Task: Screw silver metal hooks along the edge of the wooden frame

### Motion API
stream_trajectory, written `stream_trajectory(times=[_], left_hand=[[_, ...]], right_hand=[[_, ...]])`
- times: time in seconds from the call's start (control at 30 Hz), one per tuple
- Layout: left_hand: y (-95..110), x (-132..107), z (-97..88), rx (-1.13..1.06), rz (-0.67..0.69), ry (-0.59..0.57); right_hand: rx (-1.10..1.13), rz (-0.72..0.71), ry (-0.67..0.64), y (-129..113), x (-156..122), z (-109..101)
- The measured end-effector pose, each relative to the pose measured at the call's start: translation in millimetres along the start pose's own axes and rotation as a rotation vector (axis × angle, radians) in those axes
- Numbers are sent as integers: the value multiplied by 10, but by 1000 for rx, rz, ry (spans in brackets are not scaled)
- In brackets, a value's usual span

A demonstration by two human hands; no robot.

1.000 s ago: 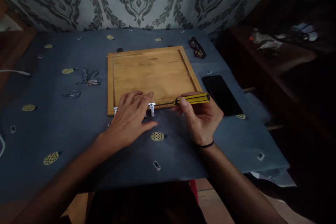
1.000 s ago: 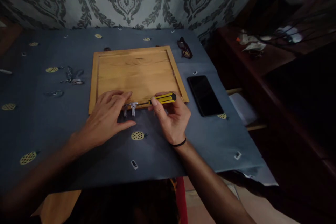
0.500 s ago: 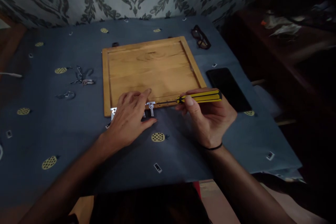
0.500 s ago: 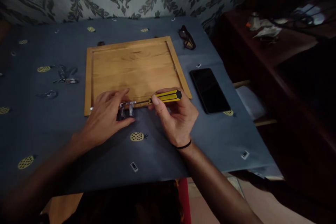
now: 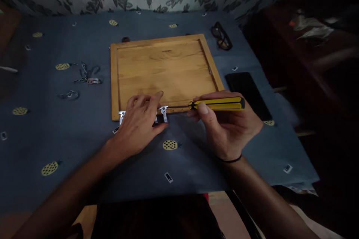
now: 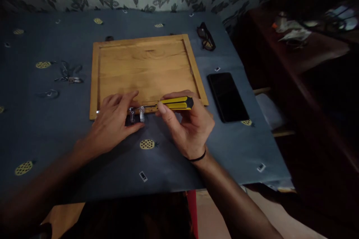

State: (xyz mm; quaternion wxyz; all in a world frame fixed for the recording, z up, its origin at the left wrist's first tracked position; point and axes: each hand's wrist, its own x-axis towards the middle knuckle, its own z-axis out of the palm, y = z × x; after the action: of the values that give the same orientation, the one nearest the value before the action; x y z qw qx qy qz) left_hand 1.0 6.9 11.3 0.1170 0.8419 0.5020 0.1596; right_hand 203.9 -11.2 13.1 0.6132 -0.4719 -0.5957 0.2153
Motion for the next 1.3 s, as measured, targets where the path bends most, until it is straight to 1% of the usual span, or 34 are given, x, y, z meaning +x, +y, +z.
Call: stream_trajectory(times=[0.13, 0.4, 0.53, 0.6, 0.67, 0.87, 1.03, 1.1, 1.2, 1.3], left_hand=[[13, -5, 7, -10, -19, -11], [21, -14, 8, -11, -26, 9], [18, -16, 10, -12, -25, 7], [11, -18, 15, -18, -18, 7], [1, -22, 21, -28, -14, 13], [-11, -29, 32, -39, -5, 21], [-11, -20, 42, -46, -1, 9], [-14, -20, 47, -48, -4, 12], [-19, -26, 50, -50, -4, 18], [-18, -32, 44, -52, -2, 15]], right_hand=[[-22, -7, -62, -13, 22, 25], [-37, 1, -102, 29, 30, 54], [-96, -32, -139, 8, 70, 37], [-134, -49, -182, -12, 119, 35], [-140, -36, -229, -32, 182, 46], [37, 100, -370, -78, 352, 84], [103, 99, -525, -103, 388, 20], [85, 78, -519, -99, 384, 9], [18, 42, -458, -83, 384, 22], [-56, 3, -434, -66, 392, 48]])
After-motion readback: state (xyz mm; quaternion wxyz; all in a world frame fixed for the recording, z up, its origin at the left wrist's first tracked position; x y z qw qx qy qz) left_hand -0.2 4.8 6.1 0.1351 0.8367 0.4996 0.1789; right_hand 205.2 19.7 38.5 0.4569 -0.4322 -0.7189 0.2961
